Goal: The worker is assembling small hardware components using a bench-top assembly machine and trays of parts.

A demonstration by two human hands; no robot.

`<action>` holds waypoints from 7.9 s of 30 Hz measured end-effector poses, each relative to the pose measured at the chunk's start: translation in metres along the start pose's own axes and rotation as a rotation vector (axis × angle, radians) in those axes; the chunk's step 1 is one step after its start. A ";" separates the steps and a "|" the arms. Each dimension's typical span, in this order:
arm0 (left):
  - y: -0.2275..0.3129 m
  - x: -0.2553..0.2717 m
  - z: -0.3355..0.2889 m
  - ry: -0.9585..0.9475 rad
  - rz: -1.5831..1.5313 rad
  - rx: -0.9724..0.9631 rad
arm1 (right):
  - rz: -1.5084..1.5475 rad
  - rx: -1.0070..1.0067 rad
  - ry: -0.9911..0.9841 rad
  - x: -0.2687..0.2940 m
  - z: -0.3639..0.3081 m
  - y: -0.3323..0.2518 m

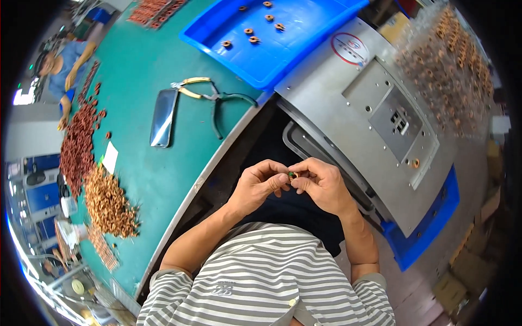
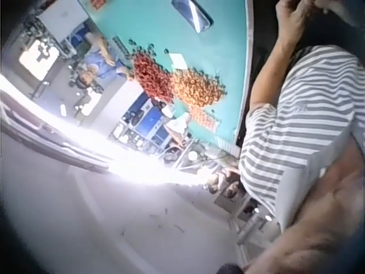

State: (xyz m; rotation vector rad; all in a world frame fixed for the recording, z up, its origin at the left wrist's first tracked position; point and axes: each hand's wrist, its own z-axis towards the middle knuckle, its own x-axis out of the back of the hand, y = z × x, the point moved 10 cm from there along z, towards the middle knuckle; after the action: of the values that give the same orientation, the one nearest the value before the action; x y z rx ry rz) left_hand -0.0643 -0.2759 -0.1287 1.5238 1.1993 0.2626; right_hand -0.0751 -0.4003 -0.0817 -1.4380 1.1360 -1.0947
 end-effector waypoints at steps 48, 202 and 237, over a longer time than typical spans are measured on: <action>-0.059 -0.132 0.066 -0.168 -0.189 0.329 | 0.164 0.016 0.483 0.115 -0.093 0.049; -0.082 -0.134 0.069 -0.461 0.542 0.000 | -0.143 -0.112 0.580 0.094 -0.149 0.095; -0.054 -0.140 0.075 -0.543 0.784 -0.299 | 0.235 0.132 0.626 0.081 -0.139 0.111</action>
State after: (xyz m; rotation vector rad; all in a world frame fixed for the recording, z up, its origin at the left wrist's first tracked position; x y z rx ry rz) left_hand -0.1037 -0.4387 -0.1413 1.5916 0.0954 0.4777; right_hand -0.2114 -0.5117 -0.1666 -0.8430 1.5831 -1.4636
